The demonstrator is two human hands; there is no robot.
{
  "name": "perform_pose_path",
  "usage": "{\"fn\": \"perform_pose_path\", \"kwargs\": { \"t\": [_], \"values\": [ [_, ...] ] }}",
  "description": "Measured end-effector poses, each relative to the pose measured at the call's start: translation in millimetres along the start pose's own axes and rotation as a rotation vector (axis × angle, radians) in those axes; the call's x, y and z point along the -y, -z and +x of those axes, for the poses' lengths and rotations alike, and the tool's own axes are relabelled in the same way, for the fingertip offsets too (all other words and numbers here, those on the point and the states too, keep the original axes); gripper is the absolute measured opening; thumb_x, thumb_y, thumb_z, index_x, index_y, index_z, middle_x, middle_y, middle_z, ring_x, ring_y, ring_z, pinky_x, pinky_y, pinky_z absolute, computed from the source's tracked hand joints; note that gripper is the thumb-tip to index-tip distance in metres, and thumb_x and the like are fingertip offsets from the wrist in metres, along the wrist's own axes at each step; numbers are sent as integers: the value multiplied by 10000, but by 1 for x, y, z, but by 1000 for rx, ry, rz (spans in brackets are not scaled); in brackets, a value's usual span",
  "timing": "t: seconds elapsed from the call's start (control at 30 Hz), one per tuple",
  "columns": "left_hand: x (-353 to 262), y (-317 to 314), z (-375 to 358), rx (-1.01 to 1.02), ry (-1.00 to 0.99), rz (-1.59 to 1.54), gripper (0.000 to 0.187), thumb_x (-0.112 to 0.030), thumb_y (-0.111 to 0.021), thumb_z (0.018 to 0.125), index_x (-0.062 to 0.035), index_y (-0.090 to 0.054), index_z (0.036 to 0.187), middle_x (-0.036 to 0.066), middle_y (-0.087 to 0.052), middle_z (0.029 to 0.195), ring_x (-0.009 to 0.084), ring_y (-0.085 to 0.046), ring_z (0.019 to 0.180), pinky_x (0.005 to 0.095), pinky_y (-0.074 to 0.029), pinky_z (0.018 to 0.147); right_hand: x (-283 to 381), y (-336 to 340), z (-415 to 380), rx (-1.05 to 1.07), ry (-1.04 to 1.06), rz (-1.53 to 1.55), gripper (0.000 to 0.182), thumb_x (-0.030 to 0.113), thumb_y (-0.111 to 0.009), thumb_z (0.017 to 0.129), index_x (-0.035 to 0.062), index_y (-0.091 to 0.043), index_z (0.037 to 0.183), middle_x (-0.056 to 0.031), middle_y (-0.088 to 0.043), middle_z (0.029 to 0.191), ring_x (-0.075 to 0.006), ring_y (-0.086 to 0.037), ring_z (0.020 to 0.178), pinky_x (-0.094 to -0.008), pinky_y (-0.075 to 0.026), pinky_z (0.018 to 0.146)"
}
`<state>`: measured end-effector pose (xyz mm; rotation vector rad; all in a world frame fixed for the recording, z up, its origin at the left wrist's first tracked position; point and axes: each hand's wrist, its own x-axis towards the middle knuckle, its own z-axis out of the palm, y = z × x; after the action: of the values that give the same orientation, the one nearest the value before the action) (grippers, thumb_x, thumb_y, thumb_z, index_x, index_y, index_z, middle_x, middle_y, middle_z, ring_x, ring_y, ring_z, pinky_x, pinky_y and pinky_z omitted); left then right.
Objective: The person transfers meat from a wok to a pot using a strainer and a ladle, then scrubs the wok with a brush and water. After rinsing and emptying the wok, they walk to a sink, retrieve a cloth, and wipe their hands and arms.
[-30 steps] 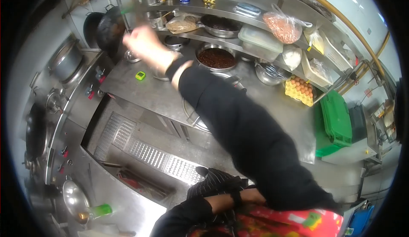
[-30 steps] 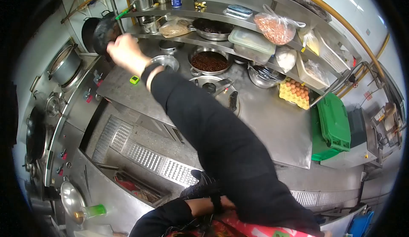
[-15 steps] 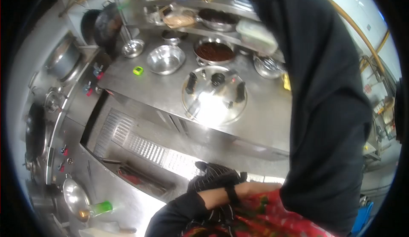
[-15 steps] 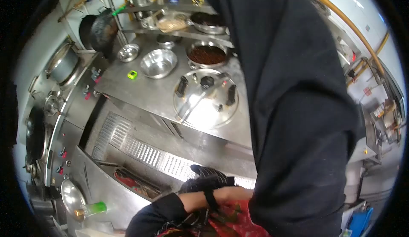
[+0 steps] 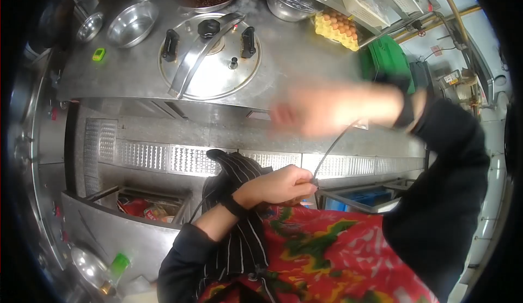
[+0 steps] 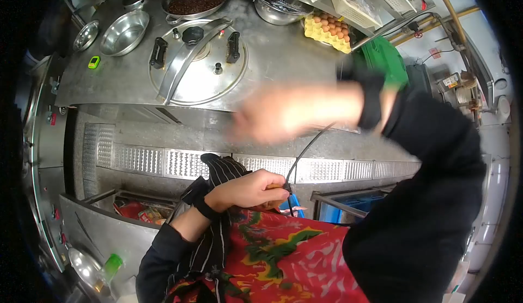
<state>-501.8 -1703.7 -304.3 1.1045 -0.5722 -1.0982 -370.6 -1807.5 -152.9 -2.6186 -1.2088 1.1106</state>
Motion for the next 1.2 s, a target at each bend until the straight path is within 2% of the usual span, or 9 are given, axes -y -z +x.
{"fn": "perform_pose_path", "kwargs": {
  "t": [0.03, 0.07, 0.17, 0.27, 0.43, 0.67, 0.83, 1.03, 1.2],
  "values": [
    [3, -1, -2, 0, 31, -6, 251, -201, -580, 992, 20, -588, 873, -16, -569, 688, 43, -489, 651, 258, -438, 589, -20, -56, -8, 261, -78, 187, 472, 461, -452, 1017, 57, -669, 907, -141, -650, 754, -257, -627, 748, -412, -491, 698],
    [10, -3, -5, 6, 34, -14, 251, -201, -580, 992, 20, -588, 873, -16, -569, 688, 43, -489, 651, 258, -438, 589, -42, -113, -21, 413, -218, 266, 778, 675, -378, 959, 21, -675, 660, -126, -618, 575, -285, -642, 669, -442, -508, 654],
    [26, 2, -9, -27, -50, 4, 250, -182, -587, 994, 36, -656, 1095, -12, -642, 847, 43, -522, 787, 247, -472, 695, -24, -117, -53, 579, -426, 606, 712, 637, -486, 944, 28, -665, 622, -100, -538, 501, -214, -529, 504, -403, -450, 534],
    [12, -13, -5, -103, -123, -219, 212, -165, -584, 1000, 29, -653, 1047, -37, -620, 894, 36, -509, 820, 234, -454, 724, -8, -100, -80, 40, -491, 733, 495, 383, -707, 874, 22, -599, 554, -21, -388, 462, -94, -379, 470, -351, -322, 442],
    [-41, -17, 14, -59, -247, -267, 132, -161, -542, 1022, -38, -590, 1011, -84, -551, 886, -2, -507, 845, 209, -436, 733, -5, -74, -107, -470, -464, 894, 356, 136, -674, 791, 51, -483, 502, 55, -339, 472, -48, -299, 469, -315, -236, 422],
    [-102, -31, 50, -205, -467, -483, 270, -168, -487, 1043, -10, -575, 1244, -43, -589, 990, 26, -548, 896, 211, -446, 823, -19, -17, -124, -935, -337, 614, 351, 111, -664, 760, 65, -447, 487, 64, -359, 467, -29, -309, 437, -271, -242, 416],
    [-119, -17, 20, -209, -412, -264, 363, -201, -468, 1062, -42, -505, 1386, -37, -595, 1037, 31, -546, 934, 215, -448, 839, -27, 10, -122, -826, -402, 355, 348, 120, -650, 730, 70, -395, 498, 53, -307, 467, -39, -273, 456, -294, -215, 426],
    [-94, -15, 37, -267, -517, -431, 343, -191, -473, 1061, -28, -526, 1358, -35, -595, 1115, 23, -518, 1034, 221, -420, 925, -30, 5, -87, -831, -283, 427, 367, 69, -640, 782, 39, -429, 483, -12, -460, 427, -64, -514, 396, -265, -380, 393],
    [-77, -2, 46, -330, -604, -548, 296, -201, -511, 1043, -39, -568, 1285, -20, -617, 1135, 53, -551, 1064, 232, -434, 937, -19, 3, -54, -789, -337, 558, 332, 89, -634, 777, 19, -458, 504, -39, -479, 427, -105, -474, 368, -299, -398, 404]
  ]
}}
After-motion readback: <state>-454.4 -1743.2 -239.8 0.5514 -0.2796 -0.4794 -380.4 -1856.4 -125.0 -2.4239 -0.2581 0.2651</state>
